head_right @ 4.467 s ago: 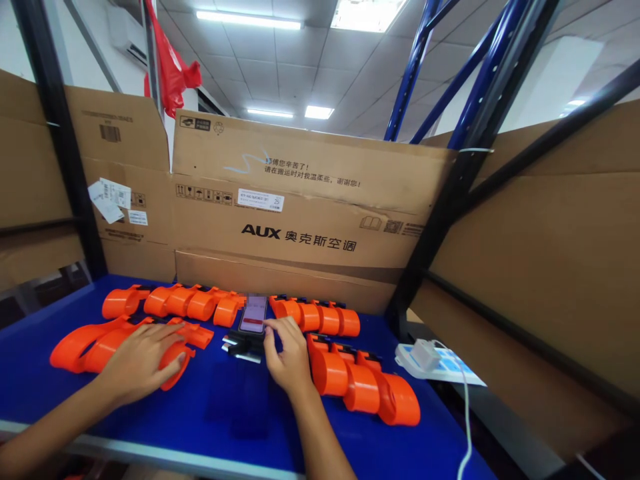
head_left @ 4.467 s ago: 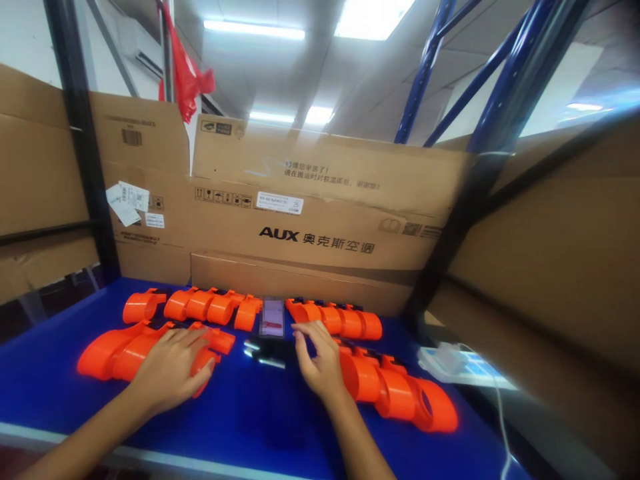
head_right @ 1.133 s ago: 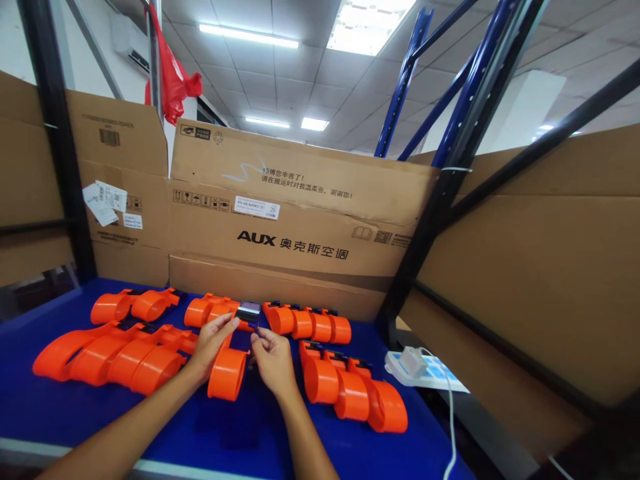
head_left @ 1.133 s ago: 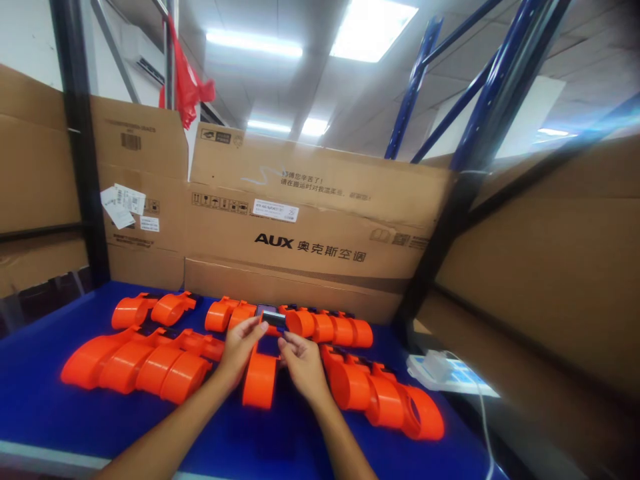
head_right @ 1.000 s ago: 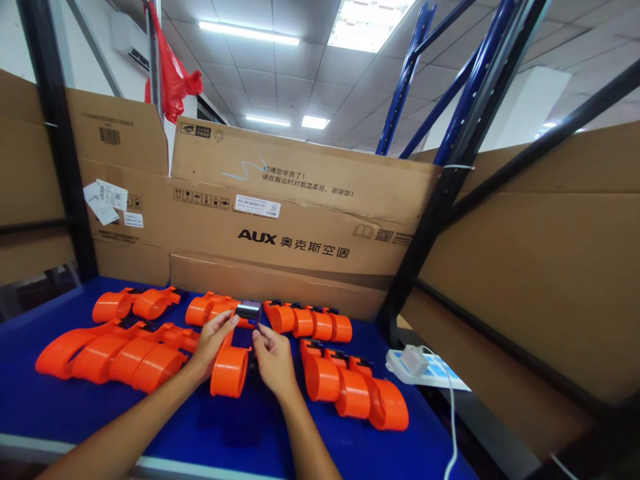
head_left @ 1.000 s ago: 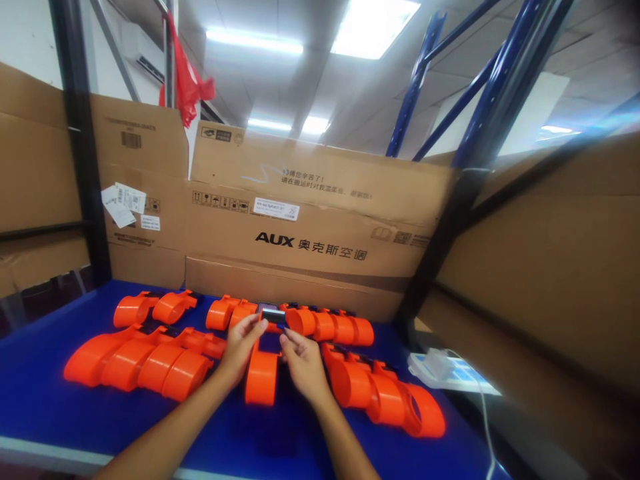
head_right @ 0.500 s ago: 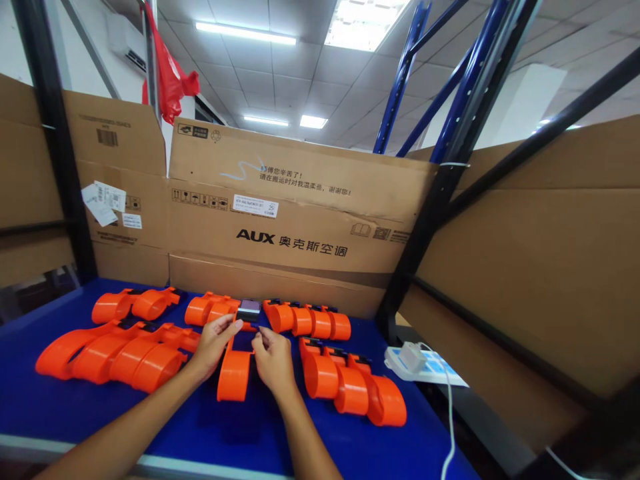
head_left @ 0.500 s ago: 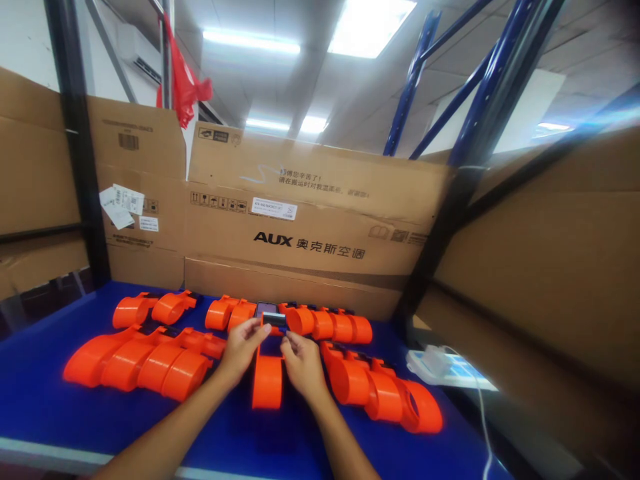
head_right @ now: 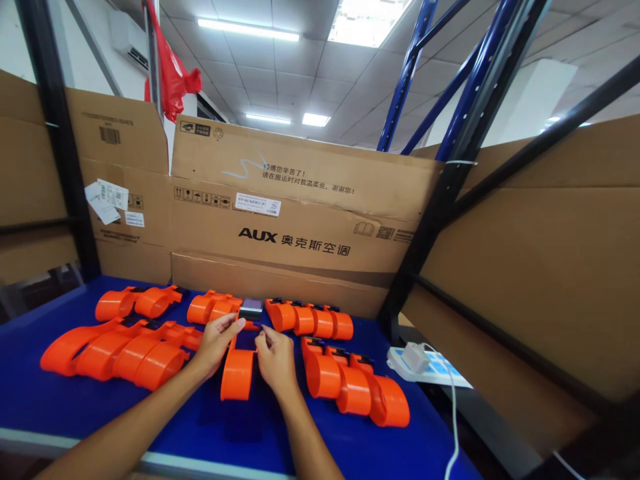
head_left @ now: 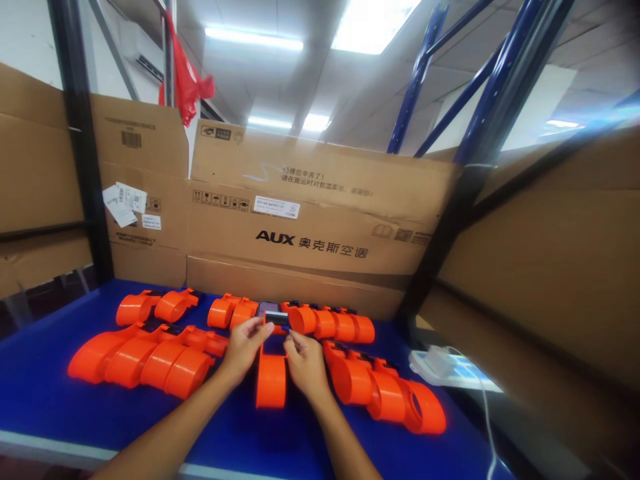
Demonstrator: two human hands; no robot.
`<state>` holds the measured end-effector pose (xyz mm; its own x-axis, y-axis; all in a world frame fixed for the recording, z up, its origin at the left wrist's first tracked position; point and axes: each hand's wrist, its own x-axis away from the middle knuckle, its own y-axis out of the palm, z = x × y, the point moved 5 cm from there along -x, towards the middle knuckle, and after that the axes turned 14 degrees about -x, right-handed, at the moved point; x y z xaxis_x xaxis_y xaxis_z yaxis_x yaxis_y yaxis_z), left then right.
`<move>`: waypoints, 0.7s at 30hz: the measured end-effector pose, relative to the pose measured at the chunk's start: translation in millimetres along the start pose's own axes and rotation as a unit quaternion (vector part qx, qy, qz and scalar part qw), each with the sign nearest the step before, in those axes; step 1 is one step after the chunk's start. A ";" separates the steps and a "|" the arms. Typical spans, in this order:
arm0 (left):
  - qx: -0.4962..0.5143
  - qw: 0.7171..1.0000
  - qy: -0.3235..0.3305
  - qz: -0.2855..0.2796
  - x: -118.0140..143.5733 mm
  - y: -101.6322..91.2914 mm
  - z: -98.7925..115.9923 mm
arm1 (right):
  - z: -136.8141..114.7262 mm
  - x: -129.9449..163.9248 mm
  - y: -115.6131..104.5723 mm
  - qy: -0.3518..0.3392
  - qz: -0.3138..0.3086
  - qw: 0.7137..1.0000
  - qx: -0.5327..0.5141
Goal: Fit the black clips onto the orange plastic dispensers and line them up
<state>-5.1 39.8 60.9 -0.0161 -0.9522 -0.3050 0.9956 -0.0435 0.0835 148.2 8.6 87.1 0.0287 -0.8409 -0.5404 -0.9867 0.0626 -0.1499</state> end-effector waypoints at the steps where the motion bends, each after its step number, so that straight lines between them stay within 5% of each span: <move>1: 0.001 1.000 -0.001 -0.001 -0.1 0.2 0.2 | -0.1 -0.1 0.2 0.001 0.000 1.000 -0.002; 12: 0.056 0.998 -0.013 -0.001 4.2 2.9 7.6 | 8.9 0.2 1.7 0.037 0.018 0.997 -0.063; 21: 0.176 0.976 -0.123 0.041 19.5 4.3 15.5 | 20.4 0.9 0.6 0.048 0.052 0.993 -0.091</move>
<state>-2.6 16.3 70.1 -0.0021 -0.9987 -0.0507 0.9017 -0.0238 0.4316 150.9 18.9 69.6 -0.0808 -0.8829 -0.4626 -0.9964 0.0601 0.0592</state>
